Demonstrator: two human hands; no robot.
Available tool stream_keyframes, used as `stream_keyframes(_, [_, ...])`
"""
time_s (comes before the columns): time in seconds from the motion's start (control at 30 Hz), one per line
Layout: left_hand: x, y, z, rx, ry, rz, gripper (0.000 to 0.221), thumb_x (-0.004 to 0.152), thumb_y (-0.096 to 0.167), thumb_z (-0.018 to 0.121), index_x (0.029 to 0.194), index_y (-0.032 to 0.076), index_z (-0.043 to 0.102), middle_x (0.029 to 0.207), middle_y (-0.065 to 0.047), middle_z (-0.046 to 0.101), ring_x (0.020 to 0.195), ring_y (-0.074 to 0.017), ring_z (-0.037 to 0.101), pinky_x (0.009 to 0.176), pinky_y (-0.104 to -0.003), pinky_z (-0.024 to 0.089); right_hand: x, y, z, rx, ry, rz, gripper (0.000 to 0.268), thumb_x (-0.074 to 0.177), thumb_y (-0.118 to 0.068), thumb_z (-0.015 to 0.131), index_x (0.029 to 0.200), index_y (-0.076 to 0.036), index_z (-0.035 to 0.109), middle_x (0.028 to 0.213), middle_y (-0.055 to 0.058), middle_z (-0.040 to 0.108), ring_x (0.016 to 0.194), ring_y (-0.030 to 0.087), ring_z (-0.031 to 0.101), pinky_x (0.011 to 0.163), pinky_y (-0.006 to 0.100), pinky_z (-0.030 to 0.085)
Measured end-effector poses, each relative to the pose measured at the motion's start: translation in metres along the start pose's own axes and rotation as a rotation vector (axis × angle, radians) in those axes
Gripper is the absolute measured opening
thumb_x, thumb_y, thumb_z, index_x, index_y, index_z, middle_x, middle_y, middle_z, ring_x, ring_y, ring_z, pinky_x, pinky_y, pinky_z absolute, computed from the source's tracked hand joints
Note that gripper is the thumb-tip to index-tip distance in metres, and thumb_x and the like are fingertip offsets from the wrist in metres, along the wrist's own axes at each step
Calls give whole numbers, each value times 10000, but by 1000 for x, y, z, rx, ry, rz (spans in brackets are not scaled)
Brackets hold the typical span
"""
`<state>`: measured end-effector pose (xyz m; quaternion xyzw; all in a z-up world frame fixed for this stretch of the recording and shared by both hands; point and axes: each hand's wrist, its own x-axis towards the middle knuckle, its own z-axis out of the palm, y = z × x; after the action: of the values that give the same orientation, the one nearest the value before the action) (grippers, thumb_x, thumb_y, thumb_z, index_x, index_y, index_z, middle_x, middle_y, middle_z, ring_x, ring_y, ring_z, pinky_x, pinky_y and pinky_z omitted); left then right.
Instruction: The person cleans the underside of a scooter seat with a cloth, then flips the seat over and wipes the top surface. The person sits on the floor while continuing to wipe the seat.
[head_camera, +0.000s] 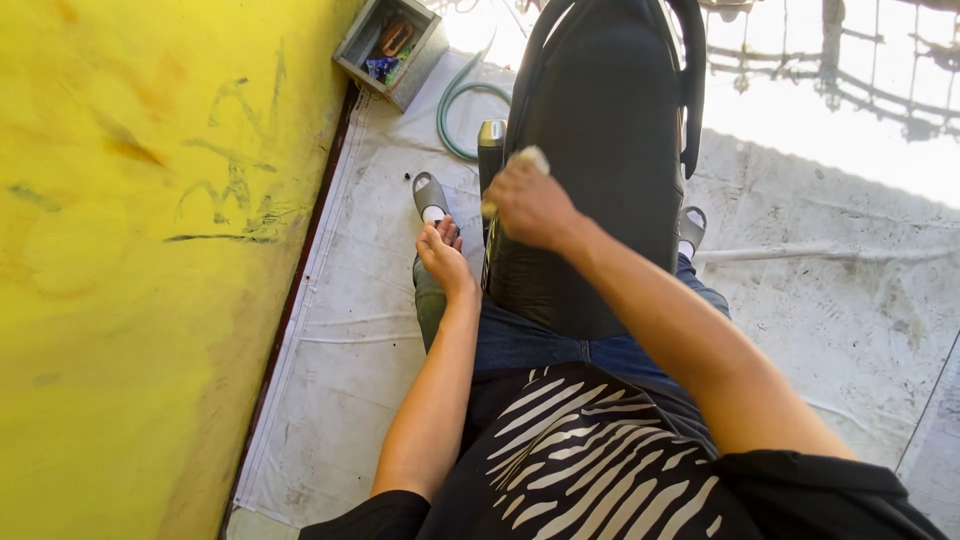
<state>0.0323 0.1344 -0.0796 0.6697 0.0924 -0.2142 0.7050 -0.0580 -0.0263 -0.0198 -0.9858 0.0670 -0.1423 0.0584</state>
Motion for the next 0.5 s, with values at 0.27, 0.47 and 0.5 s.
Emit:
stream_keyframes(0.27, [-19, 88, 52, 48, -414, 139, 445, 1068, 396, 560, 1404, 113, 481, 1318, -159, 677, 1199, -275, 669, 958, -382, 527, -90, -101, -60, 365, 173, -191, 336, 996, -169, 356, 1093, -22, 642, 1112, 160, 637, 1166, 346, 612, 1117, 488, 418])
stream_keyframes(0.47, [-28, 68, 104, 359, -737, 496, 547, 1054, 282, 638, 1510, 54, 441, 1503, -256, 509, 1425, -408, 463, 1188, -489, 398, -172, -27, -69, 354, 236, -148, 435, 1072, -207, 331, 1318, -28, 641, 1409, 185, 626, 1341, 360, 577, 1117, 464, 432])
stream_keyframes(0.5, [-26, 59, 110, 488, -784, 623, 633, 1046, 339, 650, 1558, 57, 409, 1570, -257, 438, 1469, -409, 408, 1227, -488, 350, -177, -10, -72, 275, 260, -116, 450, 1070, -227, 326, 1319, -38, 649, 1399, 172, 644, 1321, 345, 603, 1112, 455, 449])
